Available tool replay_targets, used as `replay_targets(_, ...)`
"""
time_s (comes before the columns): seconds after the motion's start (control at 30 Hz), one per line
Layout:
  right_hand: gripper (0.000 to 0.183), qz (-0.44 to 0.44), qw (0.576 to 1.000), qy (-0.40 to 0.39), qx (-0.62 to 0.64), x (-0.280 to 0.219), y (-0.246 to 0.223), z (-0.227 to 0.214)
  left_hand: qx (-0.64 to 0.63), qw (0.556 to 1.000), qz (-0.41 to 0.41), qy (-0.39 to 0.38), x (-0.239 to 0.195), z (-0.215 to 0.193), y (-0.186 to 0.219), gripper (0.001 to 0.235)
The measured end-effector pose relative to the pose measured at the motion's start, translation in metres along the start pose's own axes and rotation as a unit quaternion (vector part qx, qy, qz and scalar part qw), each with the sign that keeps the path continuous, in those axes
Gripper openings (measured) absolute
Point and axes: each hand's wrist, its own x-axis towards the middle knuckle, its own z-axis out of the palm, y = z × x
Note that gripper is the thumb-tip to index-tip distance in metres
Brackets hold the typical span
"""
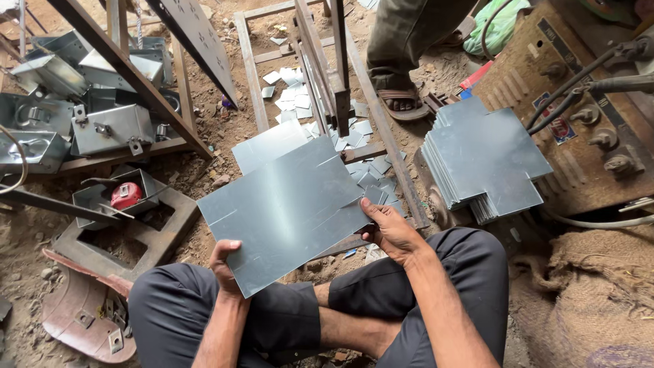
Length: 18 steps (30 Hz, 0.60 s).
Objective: The person uses a manual metal shear to cut small rectangular pieces from larger metal sheets, stacking the finished parts.
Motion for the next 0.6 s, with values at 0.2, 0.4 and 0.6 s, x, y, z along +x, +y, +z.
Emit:
replay_targets(0.2,0.038,0.016,0.999,-0.003,0.041,0.004,0.008,0.006,-0.050,0.997,0.017,-0.048,0.005,-0.021,-0.005,0.041)
replay_targets(0.4,0.038,0.033,0.997,-0.021,0.063,0.003,0.009,0.006,-0.070,0.996,0.007,-0.048,0.010,-0.030,-0.004,0.039)
replay_targets(0.6,0.041,0.018,0.999,0.039,0.004,0.013,0.010,0.009,-0.016,1.000,0.003,-0.007,0.012,-0.024,-0.008,0.044)
